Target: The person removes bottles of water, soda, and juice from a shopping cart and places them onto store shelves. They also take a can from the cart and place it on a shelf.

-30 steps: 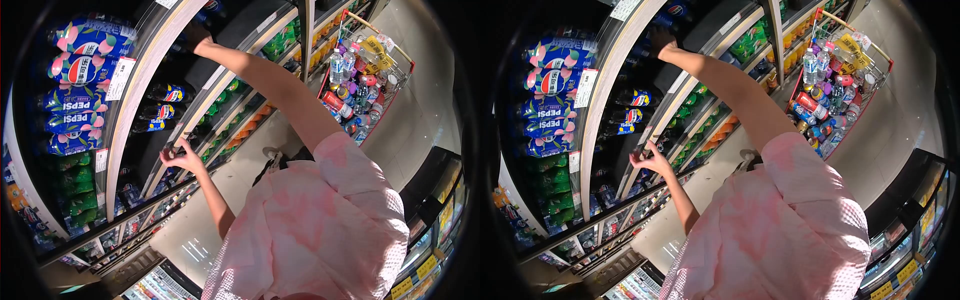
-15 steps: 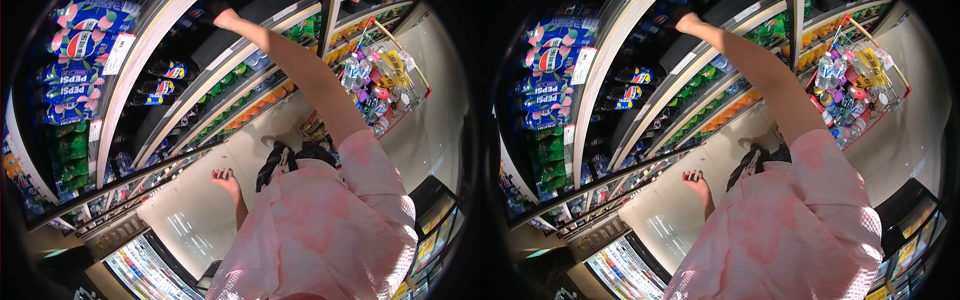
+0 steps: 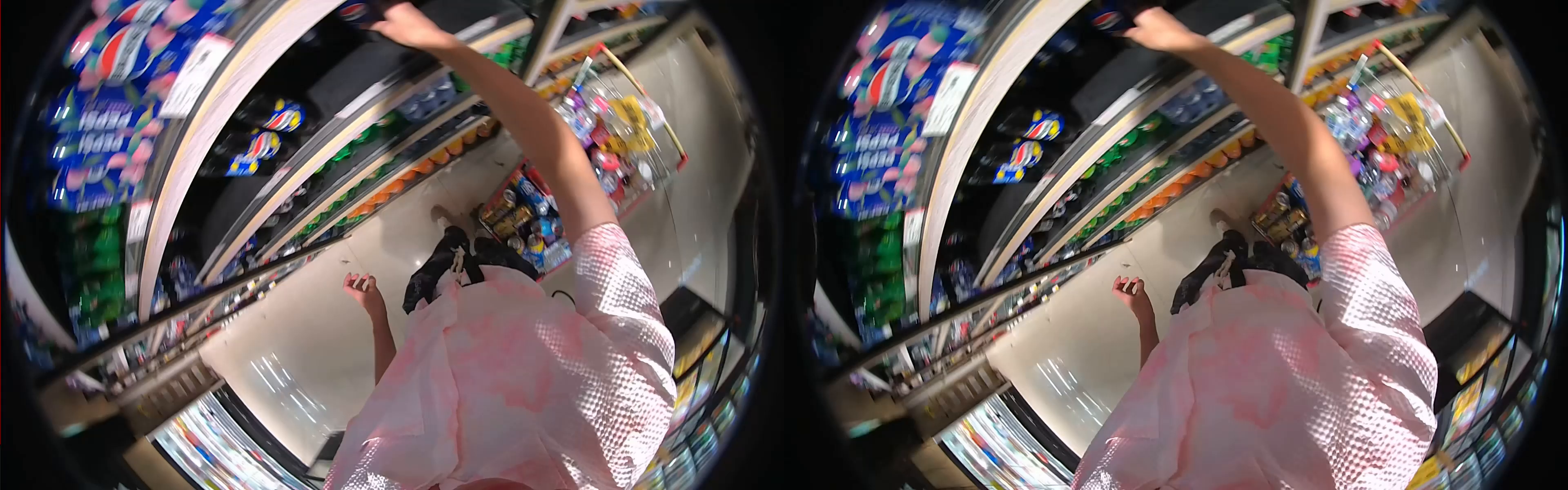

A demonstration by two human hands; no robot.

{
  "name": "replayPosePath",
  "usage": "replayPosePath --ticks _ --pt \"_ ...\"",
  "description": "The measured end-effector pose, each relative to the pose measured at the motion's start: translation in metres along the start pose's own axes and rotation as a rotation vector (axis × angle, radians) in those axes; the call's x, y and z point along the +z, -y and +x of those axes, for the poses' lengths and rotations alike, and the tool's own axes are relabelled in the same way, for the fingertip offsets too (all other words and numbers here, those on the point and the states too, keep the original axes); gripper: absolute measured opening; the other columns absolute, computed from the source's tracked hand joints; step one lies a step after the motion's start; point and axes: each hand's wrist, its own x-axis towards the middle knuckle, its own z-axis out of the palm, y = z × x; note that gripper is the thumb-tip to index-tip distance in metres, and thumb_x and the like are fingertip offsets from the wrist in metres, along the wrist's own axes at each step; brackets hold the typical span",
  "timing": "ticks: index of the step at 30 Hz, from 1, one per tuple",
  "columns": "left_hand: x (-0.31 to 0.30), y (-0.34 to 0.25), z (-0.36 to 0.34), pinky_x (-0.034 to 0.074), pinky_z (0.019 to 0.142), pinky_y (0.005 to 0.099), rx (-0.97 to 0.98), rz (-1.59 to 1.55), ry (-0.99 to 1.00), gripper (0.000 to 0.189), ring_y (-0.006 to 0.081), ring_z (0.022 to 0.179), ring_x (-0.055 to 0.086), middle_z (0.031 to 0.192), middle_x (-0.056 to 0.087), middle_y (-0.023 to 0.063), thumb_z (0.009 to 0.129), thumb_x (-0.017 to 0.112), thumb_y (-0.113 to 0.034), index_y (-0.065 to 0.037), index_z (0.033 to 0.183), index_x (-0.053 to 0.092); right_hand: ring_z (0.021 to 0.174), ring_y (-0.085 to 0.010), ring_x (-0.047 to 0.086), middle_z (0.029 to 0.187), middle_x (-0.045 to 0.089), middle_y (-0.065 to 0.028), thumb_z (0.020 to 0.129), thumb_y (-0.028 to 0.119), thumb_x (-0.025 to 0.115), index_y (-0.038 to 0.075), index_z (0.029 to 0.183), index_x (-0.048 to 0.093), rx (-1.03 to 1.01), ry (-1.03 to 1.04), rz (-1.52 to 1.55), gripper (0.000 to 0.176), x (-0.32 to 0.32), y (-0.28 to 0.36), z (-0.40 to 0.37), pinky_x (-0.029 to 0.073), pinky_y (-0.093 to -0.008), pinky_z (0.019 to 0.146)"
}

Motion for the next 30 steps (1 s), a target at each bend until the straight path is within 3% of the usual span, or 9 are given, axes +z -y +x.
replayPosePath --ticks 1,4,11,13,16,21,23,26,30 --pt "0.004 0.007 0.010 0.052 0.085 0.0362 0.034 0.034 0.038 0.067 0.0223 0.104 0.059 0.125 0.043 0.0095 0.084 0.065 0.010 -0.007 0.141 0.034 0.122 -0.0384 0.060 0.135 0.060 -0.0233 0.085 0.039 0.078 0.007 0.140 0.056 -0.187 -0.110 -0.435 0.067 0.013 -0.082 0.037 0.049 -0.0444 0.103" --pt "0.026 0.022 0.038 0.053 0.085 0.0364 0.052 0.103 0.181 0.060 0.0234 0.102 0.062 0.124 0.049 0.0111 0.087 0.067 0.002 -0.006 0.139 0.038 0.121 -0.0421 0.059 0.131 0.061 -0.0231 0.087 0.038 0.075 0.009 0.144 0.049 -0.457 -0.275 -0.591 0.069 0.025 -0.101 0.045 0.051 -0.0483 0.100" --pt "0.097 -0.007 0.109 0.053 0.083 0.0347 0.028 0.319 0.819 0.049 0.0198 0.100 0.062 0.124 0.054 0.0096 0.089 0.069 -0.002 -0.008 0.134 0.050 0.093 -0.0274 0.067 0.100 0.071 -0.0092 0.078 0.031 0.075 0.009 0.091 0.073 -0.162 -0.350 -0.992 0.025 0.037 -0.049 0.002 0.056 -0.0464 0.077" --pt "0.108 0.006 0.141 0.052 0.087 0.0297 -0.027 0.374 0.982 0.047 0.0186 0.103 0.061 0.127 0.057 0.0093 0.091 0.071 -0.006 -0.005 0.134 0.050 0.100 -0.0301 0.060 0.100 0.058 -0.0129 0.083 0.023 0.076 0.004 0.104 0.065 -0.365 -0.680 -0.603 0.031 0.016 -0.011 -0.056 0.054 -0.0453 0.080" --pt "0.111 0.006 0.164 0.052 0.088 0.0384 -0.192 0.477 0.940 0.049 0.0202 0.105 0.062 0.123 0.062 0.0073 0.094 0.069 -0.015 -0.009 0.137 0.049 0.105 -0.0339 0.059 0.111 0.058 -0.0144 0.080 0.014 0.078 0.006 0.113 0.063 -0.415 -0.635 -0.720 0.036 -0.036 -0.020 -0.188 0.050 -0.0443 0.089" --pt "0.073 0.034 0.148 0.050 0.087 0.0371 -0.562 0.330 0.710 0.044 0.0188 0.111 0.065 0.121 0.064 0.0051 0.095 0.067 -0.018 -0.014 0.135 0.050 0.121 -0.0377 0.052 0.128 0.054 -0.0171 0.084 0.026 0.077 0.008 0.125 0.061 0.684 -0.655 -1.067 0.048 -0.105 -0.168 -0.456 0.042 -0.0528 0.102" --pt "0.062 0.055 0.130 0.051 0.089 0.0377 -0.669 0.487 0.685 0.043 0.0191 0.105 0.067 0.116 0.067 0.0054 0.095 0.066 -0.016 -0.015 0.135 0.051 0.128 -0.0391 0.047 0.136 0.050 -0.0166 0.080 0.031 0.081 0.012 0.132 0.058 1.124 -0.359 -1.146 0.060 -0.112 -0.204 -0.550 0.035 -0.0594 0.107" --pt "0.072 0.071 0.099 0.053 0.086 0.0393 -0.610 0.621 0.814 0.041 0.0204 0.104 0.067 0.121 0.068 0.0081 0.094 0.066 -0.015 -0.012 0.134 0.055 0.137 -0.0379 0.041 0.137 0.048 -0.0156 0.072 0.028 0.085 0.016 0.131 0.058 0.983 -0.098 -1.030 0.066 -0.122 -0.223 -0.604 0.037 -0.0626 0.105" --pt "0.154 0.017 0.040 0.055 0.087 0.0353 -0.468 0.634 0.966 0.038 0.0204 0.105 0.067 0.119 0.066 0.0110 0.093 0.068 -0.010 -0.007 0.129 0.057 0.145 -0.0393 0.034 0.144 0.046 -0.0151 0.068 0.005 0.083 0.015 0.134 0.056 0.709 -0.200 -0.779 0.072 -0.158 -0.226 -0.635 0.036 -0.0605 0.113"
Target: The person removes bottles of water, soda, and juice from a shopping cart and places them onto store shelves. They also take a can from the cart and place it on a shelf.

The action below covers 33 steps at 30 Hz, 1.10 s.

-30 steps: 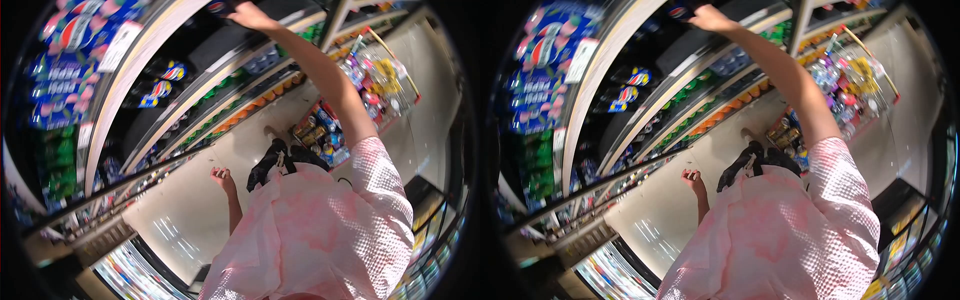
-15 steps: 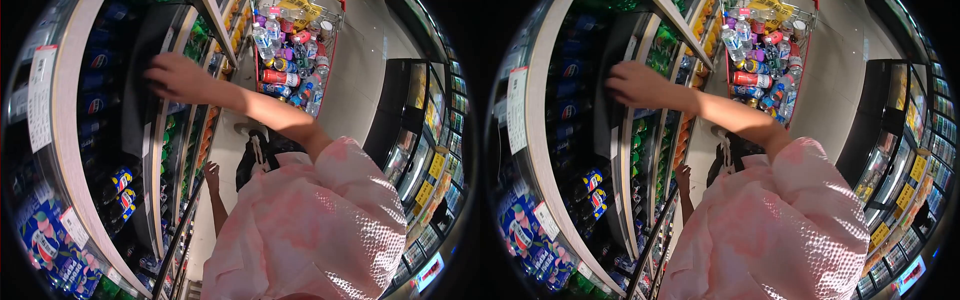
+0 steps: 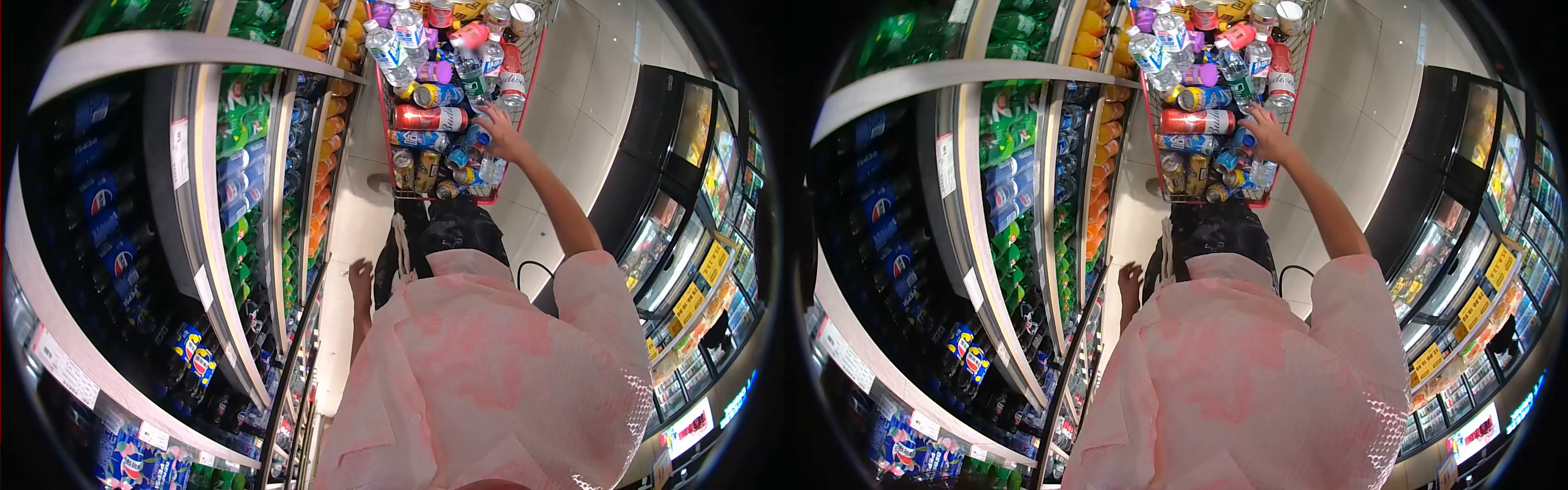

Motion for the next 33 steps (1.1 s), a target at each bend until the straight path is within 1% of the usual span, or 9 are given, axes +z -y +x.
replayPosePath --ticks 7,13,15,19,23,25,27,30,33 --pt "0.128 -0.171 0.038 0.054 0.086 0.0336 0.553 0.300 0.161 0.032 0.0208 0.102 0.066 0.109 0.066 0.0091 0.091 0.067 -0.003 -0.005 0.122 0.059 0.135 -0.0368 0.047 0.143 0.051 -0.0151 0.068 -0.010 0.073 0.012 0.137 0.055 -0.006 -0.010 0.069 0.075 -0.027 -0.032 -0.001 0.044 -0.0450 0.111" --pt "0.263 -0.289 0.005 0.046 0.106 0.0432 1.081 0.352 0.452 0.086 0.0317 0.126 0.057 0.135 0.057 0.0160 0.071 0.090 -0.017 -0.007 0.143 0.044 0.116 -0.0352 0.063 0.128 0.063 -0.0159 0.072 0.015 0.088 0.008 0.138 0.055 0.175 -0.255 0.297 0.073 -0.105 0.047 -0.028 0.051 -0.0456 0.099" --pt "0.289 -0.316 -0.027 0.041 0.112 0.0438 1.010 0.431 0.572 0.102 0.0334 0.135 0.050 0.147 0.047 0.0182 0.064 0.094 -0.022 -0.007 0.148 0.038 0.111 -0.0348 0.065 0.124 0.064 -0.0166 0.076 0.023 0.088 0.006 0.137 0.055 0.094 -0.312 0.488 0.071 -0.116 0.081 -0.031 0.052 -0.0439 0.095" --pt "0.307 -0.285 -0.022 0.053 0.096 0.0369 0.788 0.199 0.678 0.078 0.0229 0.111 0.068 0.122 0.068 0.0133 0.064 0.092 -0.018 -0.005 0.132 0.057 0.105 -0.0302 0.067 0.121 0.064 -0.0175 0.081 0.031 0.086 0.002 0.133 0.057 0.172 -0.171 0.759 0.066 -0.124 0.129 -0.026 0.053 -0.0400 0.090" --pt "0.268 -0.234 -0.003 0.056 0.084 0.0340 0.735 0.193 0.341 0.054 0.0169 0.092 0.071 0.101 0.073 0.0090 0.068 0.089 -0.014 -0.001 0.114 0.065 0.110 -0.0243 0.065 0.121 0.063 -0.0132 0.086 0.020 0.082 0.001 0.131 0.058 0.200 0.160 0.969 0.054 -0.111 0.076 0.005 0.055 -0.0340 0.090" --pt "0.236 -0.221 -0.013 0.056 0.080 0.0335 0.642 0.198 0.254 0.043 0.0163 0.083 0.070 0.091 0.073 0.0080 0.071 0.089 -0.013 0.000 0.104 0.066 0.108 -0.0338 0.064 0.118 0.064 -0.0167 0.085 0.028 0.082 -0.001 0.127 0.059 0.125 -0.159 1.036 0.055 -0.072 0.016 0.042 0.051 -0.0396 0.096" --pt "0.206 -0.200 -0.019 0.056 0.075 0.0325 0.574 0.101 0.211 0.036 0.0157 0.078 0.069 0.084 0.072 0.0065 0.073 0.089 -0.012 -0.001 0.098 0.066 0.117 -0.0367 0.061 0.126 0.060 -0.0210 0.083 0.031 0.083 -0.002 0.131 0.053 0.465 -0.348 0.517 0.065 -0.043 -0.027 0.082 0.049 -0.0447 0.100" --pt "0.158 -0.155 -0.018 0.054 0.075 0.0319 0.566 0.106 0.100 0.035 0.0155 0.079 0.069 0.085 0.071 0.0055 0.075 0.090 -0.013 -0.002 0.098 0.065 0.126 -0.0496 0.048 0.136 0.045 -0.0317 0.073 0.030 0.089 -0.003 0.143 0.030 0.395 -0.361 0.121 0.098 0.033 -0.075 0.116 0.046 -0.0524 0.103" --pt "0.130 -0.121 -0.036 0.054 0.078 0.0321 0.456 -0.094 -0.039 0.036 0.0157 0.081 0.068 0.087 0.071 0.0060 0.077 0.089 -0.015 -0.003 0.100 0.065 0.123 -0.0502 0.047 0.128 0.046 -0.0289 0.071 0.025 0.090 -0.003 0.134 0.034 0.510 -0.333 0.091 0.089 0.039 -0.065 0.126 0.048 -0.0561 0.099"
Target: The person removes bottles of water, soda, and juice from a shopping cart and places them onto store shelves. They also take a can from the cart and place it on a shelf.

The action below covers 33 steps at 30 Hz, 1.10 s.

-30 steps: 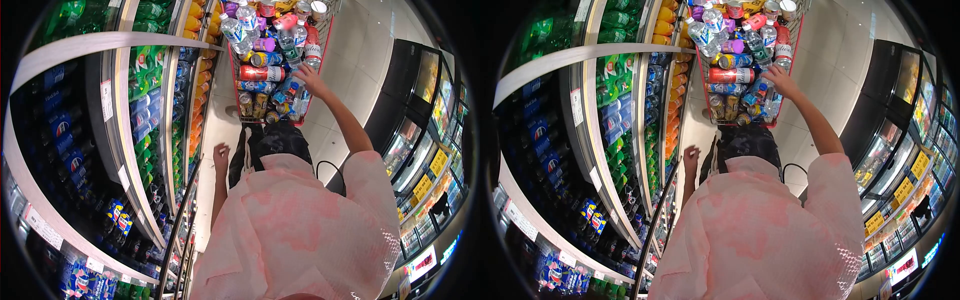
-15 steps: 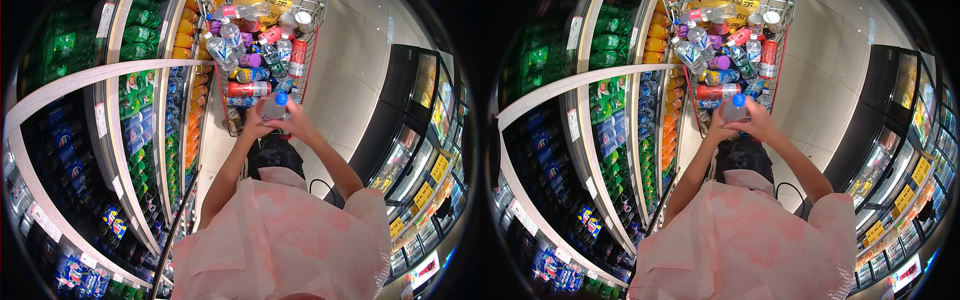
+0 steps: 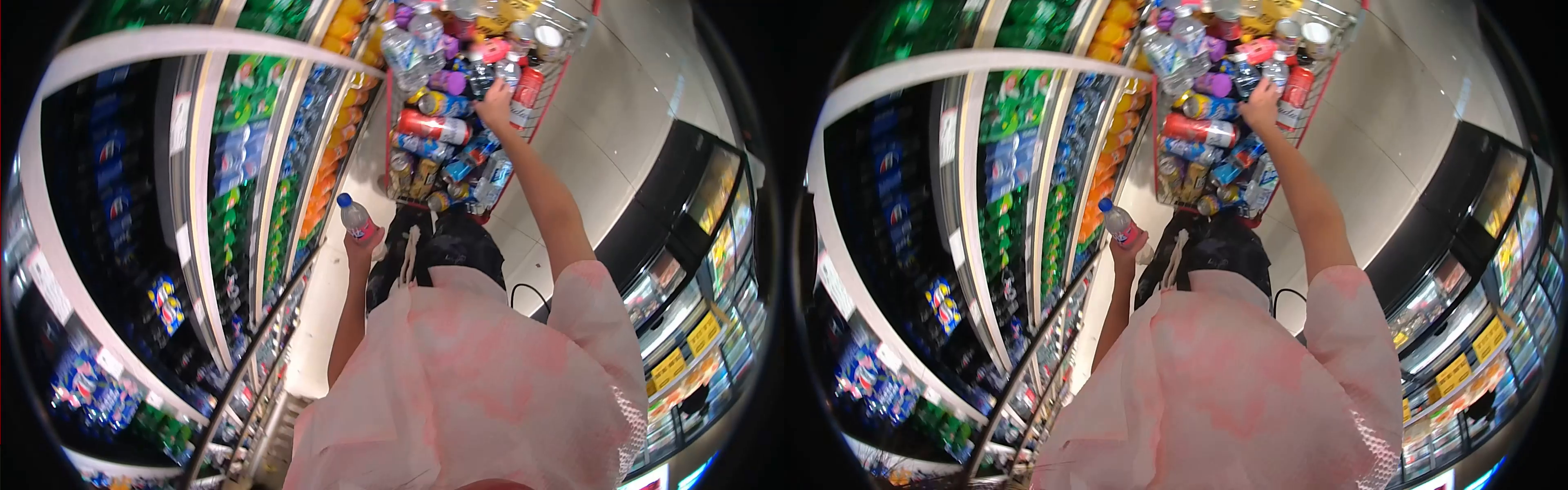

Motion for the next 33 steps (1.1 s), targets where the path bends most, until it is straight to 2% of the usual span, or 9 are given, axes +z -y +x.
replayPosePath --ticks 3,6,8,11,14,18,22,27,33 --pt "-0.013 0.013 -0.026 0.055 0.081 0.0347 -0.028 -0.197 -0.078 0.034 0.0187 0.083 0.069 0.090 0.070 0.0084 0.086 0.080 -0.017 -0.001 0.110 0.063 0.121 -0.0467 0.048 0.128 0.046 -0.0273 0.071 0.022 0.088 -0.001 0.133 0.038 -0.005 -0.131 -0.077 0.083 -0.014 0.023 -0.020 0.047 -0.0542 0.097" --pt "-0.013 0.026 -0.039 0.057 0.080 0.0372 0.010 -0.378 -0.107 0.033 0.0207 0.084 0.069 0.091 0.070 0.0105 0.094 0.072 -0.020 0.000 0.117 0.060 0.120 -0.0437 0.048 0.127 0.048 -0.0240 0.076 0.019 0.079 0.000 0.132 0.046 -0.293 -0.221 -0.144 0.068 -0.031 0.034 -0.069 0.044 -0.0545 0.099" --pt "-0.010 0.035 -0.045 0.057 0.079 0.0375 -0.002 -0.479 -0.123 0.034 0.0211 0.083 0.069 0.091 0.070 0.0109 0.094 0.071 -0.020 0.001 0.118 0.059 0.128 -0.0443 0.044 0.134 0.047 -0.0232 0.077 0.018 0.076 0.000 0.125 0.054 -0.382 0.137 -0.045 0.056 -0.030 0.025 -0.105 0.036 -0.0595 0.108" --pt "-0.011 0.055 -0.054 0.055 0.078 0.0367 -0.018 -0.419 -0.121 0.035 0.0217 0.083 0.069 0.092 0.070 0.0118 0.095 0.068 -0.026 0.000 0.116 0.059 0.141 -0.0444 0.036 0.147 0.040 -0.0242 0.076 0.015 0.076 0.001 0.124 0.056 -0.704 0.361 -0.366 0.054 -0.032 0.019 -0.177 0.029 -0.0634 0.113" --pt "-0.017 0.068 -0.063 0.056 0.073 0.0365 -0.037 -0.509 -0.125 0.030 0.0222 0.077 0.069 0.089 0.069 0.0116 0.094 0.071 -0.020 0.000 0.111 0.059 0.150 -0.0430 0.024 0.156 0.033 -0.0241 0.076 0.016 0.076 0.004 0.122 0.058 -0.680 0.181 -0.396 0.050 -0.017 0.009 -0.205 0.021 -0.0670 0.116" --pt "-0.028 0.094 -0.080 0.055 0.072 0.0350 -0.041 -0.582 -0.136 0.023 0.0208 0.074 0.069 0.083 0.069 0.0105 0.094 0.069 -0.021 -0.001 0.101 0.061 0.150 -0.0428 0.024 0.158 0.031 -0.0220 0.077 0.016 0.075 0.005 0.128 0.053 -0.635 0.099 -0.453 0.056 -0.018 0.009 -0.240 0.020 -0.0653 0.118" --pt "-0.042 0.127 -0.094 0.055 0.071 0.0346 -0.024 -0.596 -0.140 0.024 0.0205 0.072 0.069 0.079 0.069 0.0100 0.094 0.067 -0.024 0.000 0.096 0.063 0.142 -0.0433 0.035 0.157 0.031 -0.0218 0.076 0.018 0.076 0.009 0.132 0.050 -0.486 0.391 -0.556 0.063 -0.019 -0.030 -0.259 0.031 -0.0633 0.112" --pt "-0.054 0.161 -0.128 0.056 0.072 0.0354 -0.045 -0.545 -0.196 0.031 0.0209 0.071 0.069 0.079 0.070 0.0107 0.094 0.067 -0.030 0.001 0.095 0.065 0.139 -0.0422 0.039 0.152 0.040 -0.0107 0.071 0.020 0.078 0.013 0.138 0.049 -0.463 0.425 -0.544 0.074 -0.037 -0.066 -0.277 0.041 -0.0550 0.108" --pt "-0.054 0.202 -0.180 0.054 0.072 0.0356 -0.087 -0.539 -0.318 0.038 0.0212 0.072 0.068 0.080 0.069 0.0104 0.091 0.071 -0.037 -0.001 0.098 0.063 0.143 -0.0392 0.037 0.160 0.037 -0.0093 0.075 0.027 0.079 0.017 0.146 0.049 -0.663 0.504 -0.867 0.078 -0.035 -0.068 -0.238 0.034 -0.0647 0.110"
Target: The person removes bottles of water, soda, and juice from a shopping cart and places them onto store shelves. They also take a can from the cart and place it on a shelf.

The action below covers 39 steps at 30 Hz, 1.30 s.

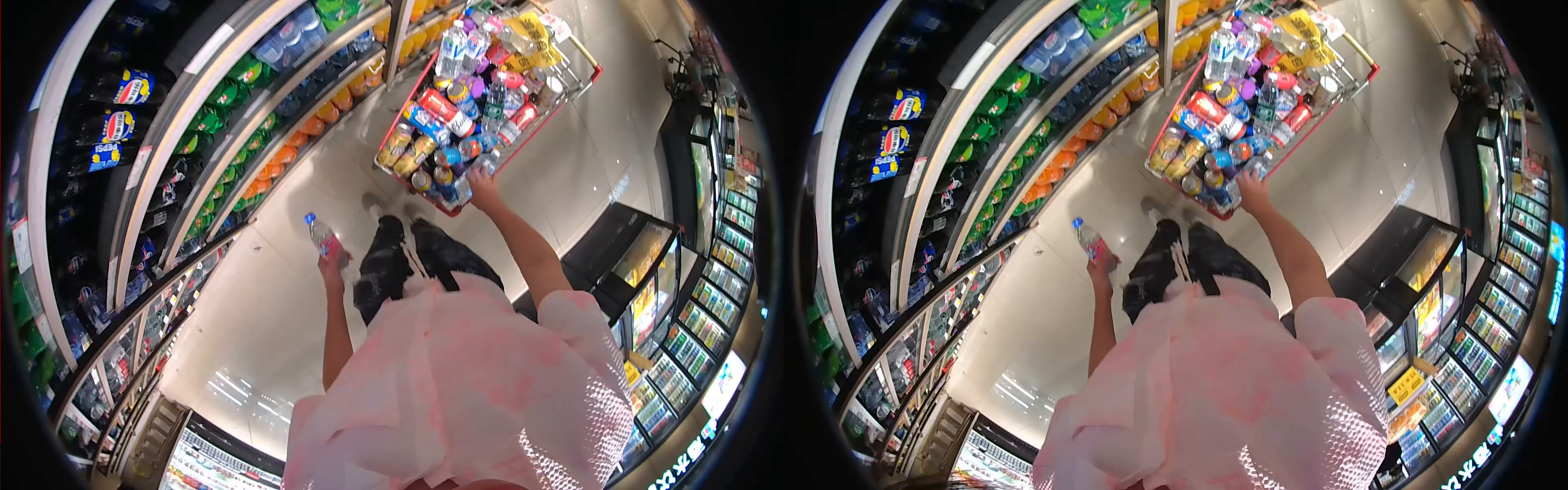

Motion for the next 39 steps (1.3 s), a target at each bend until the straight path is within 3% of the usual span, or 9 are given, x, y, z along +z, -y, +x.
replayPosePath --ticks 2,5,7,12,15,20,24,30,39 --pt "-0.001 0.005 -0.017 0.055 0.072 0.0365 -0.025 -0.008 -0.086 0.038 0.0204 0.072 0.068 0.082 0.069 0.0106 0.090 0.071 -0.036 -0.001 0.103 0.062 0.148 -0.0358 0.033 0.159 0.040 -0.0080 0.081 0.031 0.074 0.020 0.151 0.047 -0.201 0.022 -0.263 0.076 0.021 -0.013 0.017 0.028 -0.0690 0.112" --pt "0.006 0.022 -0.033 0.056 0.071 0.0364 -0.063 -0.041 -0.213 0.040 0.0216 0.072 0.068 0.081 0.068 0.0115 0.090 0.072 -0.036 -0.002 0.107 0.061 0.149 -0.0304 0.035 0.156 0.044 -0.0061 0.087 0.032 0.070 0.024 0.151 0.048 -0.256 0.117 -0.217 0.068 0.048 -0.018 0.049 0.013 -0.0763 0.114" --pt "0.020 0.023 -0.037 0.056 0.070 0.0364 -0.073 -0.070 -0.247 0.041 0.0222 0.071 0.068 0.080 0.068 0.0115 0.090 0.072 -0.037 -0.002 0.108 0.060 0.148 -0.0300 0.036 0.151 0.049 -0.0066 0.086 0.029 0.070 0.021 0.144 0.053 -0.232 0.216 -0.155 0.061 0.007 -0.001 0.044 0.012 -0.0779 0.114" --pt "0.076 0.037 -0.060 0.057 0.070 0.0369 -0.022 -0.075 -0.218 0.041 0.0223 0.072 0.068 0.081 0.067 0.0119 0.091 0.073 -0.036 -0.002 0.110 0.059 0.143 -0.0308 0.040 0.130 0.057 -0.0107 0.078 0.025 0.079 0.013 0.128 0.060 -0.326 0.049 0.065 0.055 -0.011 -0.006 0.018 0.014 -0.0789 0.113" --pt "0.144 0.048 -0.072 0.057 0.071 0.0377 -0.001 -0.174 -0.245 0.040 0.0229 0.076 0.069 0.085 0.068 0.0126 0.091 0.074 -0.032 -0.001 0.111 0.059 0.140 -0.0307 0.043 0.133 0.055 -0.0128 0.075 0.022 0.082 0.009 0.125 0.060 -0.392 -0.220 0.315 0.056 -0.010 -0.032 -0.014 0.028 -0.0659 0.116" --pt "0.307 0.056 -0.094 0.057 0.072 0.0364 0.065 -0.220 -0.254 0.042 0.0233 0.075 0.070 0.087 0.069 0.0125 0.089 0.076 -0.037 -0.001 0.107 0.063 0.112 -0.0297 0.064 0.119 0.065 -0.0155 0.080 0.013 0.078 0.004 0.123 0.059 -0.361 -0.121 1.112 0.047 -0.012 -0.126 -0.064 0.052 -0.0428 0.094" --pt "0.440 0.025 -0.107 0.056 0.073 0.0331 0.018 -0.099 0.093 0.032 0.0187 0.075 0.070 0.084 0.070 0.0089 0.091 0.078 -0.025 -0.001 0.107 0.064 0.086 -0.0236 0.070 0.098 0.069 -0.0123 0.086 0.010 0.073 0.003 0.120 0.060 -0.208 -0.086 1.366 0.037 -0.023 -0.221 -0.092 0.056 -0.0363 0.078" --pt "0.558 0.009 -0.101 0.054 0.068 0.0308 -0.002 -0.063 0.428 0.030 0.0167 0.070 0.068 0.080 0.070 0.0090 0.089 0.080 -0.020 0.000 0.103 0.064 0.084 -0.0200 0.068 0.096 0.069 -0.0106 0.089 0.010 0.068 0.003 0.116 0.061 -0.101 -0.099 1.325 0.029 -0.038 -0.318 -0.057 0.055 -0.0348 0.076" --pt "0.591 -0.019 -0.078 0.050 0.064 0.0298 0.037 -0.105 0.287 0.037 0.0155 0.064 0.066 0.070 0.069 0.0075 0.089 0.075 -0.034 -0.001 0.075 0.068 0.102 -0.0394 0.061 0.107 0.062 -0.0208 0.084 0.010 0.068 0.002 0.115 0.058 -0.347 -0.396 0.862 0.034 -0.153 -0.345 0.096 0.051 -0.0462 0.089"
